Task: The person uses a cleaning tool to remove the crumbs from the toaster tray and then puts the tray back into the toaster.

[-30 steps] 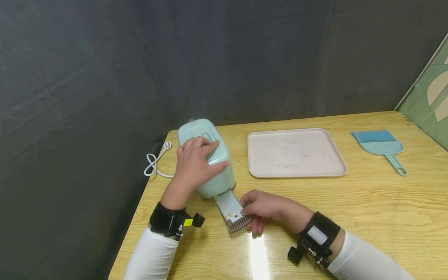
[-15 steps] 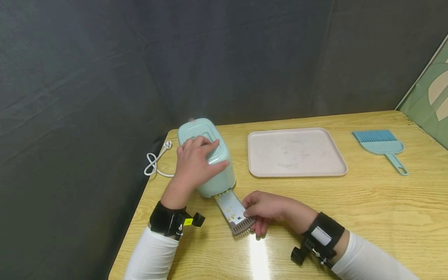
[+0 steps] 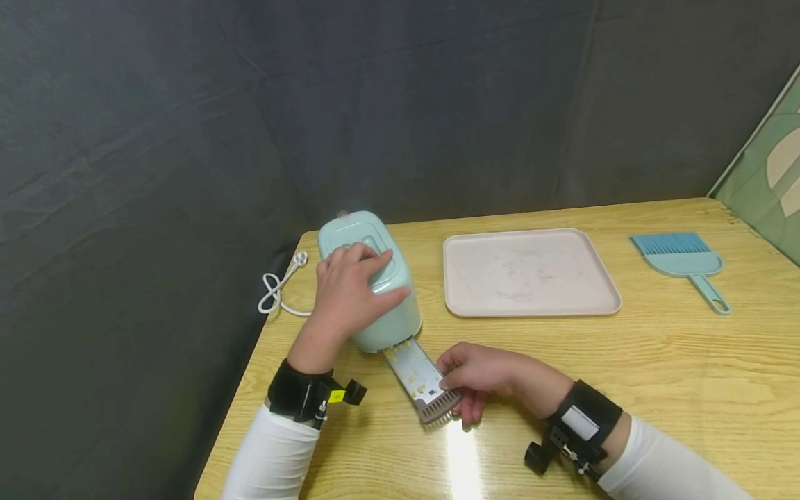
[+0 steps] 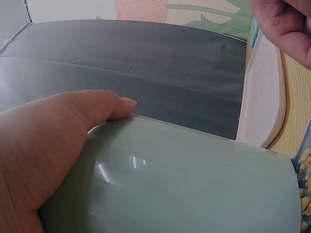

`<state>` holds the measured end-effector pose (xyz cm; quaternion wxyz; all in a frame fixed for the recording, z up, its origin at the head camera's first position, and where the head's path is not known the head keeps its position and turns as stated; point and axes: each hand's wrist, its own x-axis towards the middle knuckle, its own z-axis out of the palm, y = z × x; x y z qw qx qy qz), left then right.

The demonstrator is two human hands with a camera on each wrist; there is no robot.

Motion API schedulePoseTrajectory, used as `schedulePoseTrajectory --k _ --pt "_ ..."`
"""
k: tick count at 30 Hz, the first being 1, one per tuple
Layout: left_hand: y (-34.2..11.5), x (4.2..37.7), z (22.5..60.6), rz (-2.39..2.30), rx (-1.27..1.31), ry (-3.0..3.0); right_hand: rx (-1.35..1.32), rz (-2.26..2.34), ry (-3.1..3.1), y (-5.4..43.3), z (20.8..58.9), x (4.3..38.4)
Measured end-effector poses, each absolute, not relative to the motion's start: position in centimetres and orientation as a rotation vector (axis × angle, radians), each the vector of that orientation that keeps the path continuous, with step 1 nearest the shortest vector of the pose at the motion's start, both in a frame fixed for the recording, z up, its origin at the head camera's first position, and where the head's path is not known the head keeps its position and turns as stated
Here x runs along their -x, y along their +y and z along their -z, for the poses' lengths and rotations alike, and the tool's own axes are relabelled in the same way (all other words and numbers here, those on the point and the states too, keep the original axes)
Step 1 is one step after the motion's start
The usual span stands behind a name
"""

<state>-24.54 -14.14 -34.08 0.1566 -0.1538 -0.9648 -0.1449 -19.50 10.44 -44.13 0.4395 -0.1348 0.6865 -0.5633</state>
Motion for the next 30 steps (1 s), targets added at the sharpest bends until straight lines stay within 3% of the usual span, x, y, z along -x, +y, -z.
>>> schedulePoseTrajectory --k 30 --pt "-14.0 24.4 34.0 0.422 0.439 -2.759 0.383 1.369 1.689 11.8 44.3 19.1"
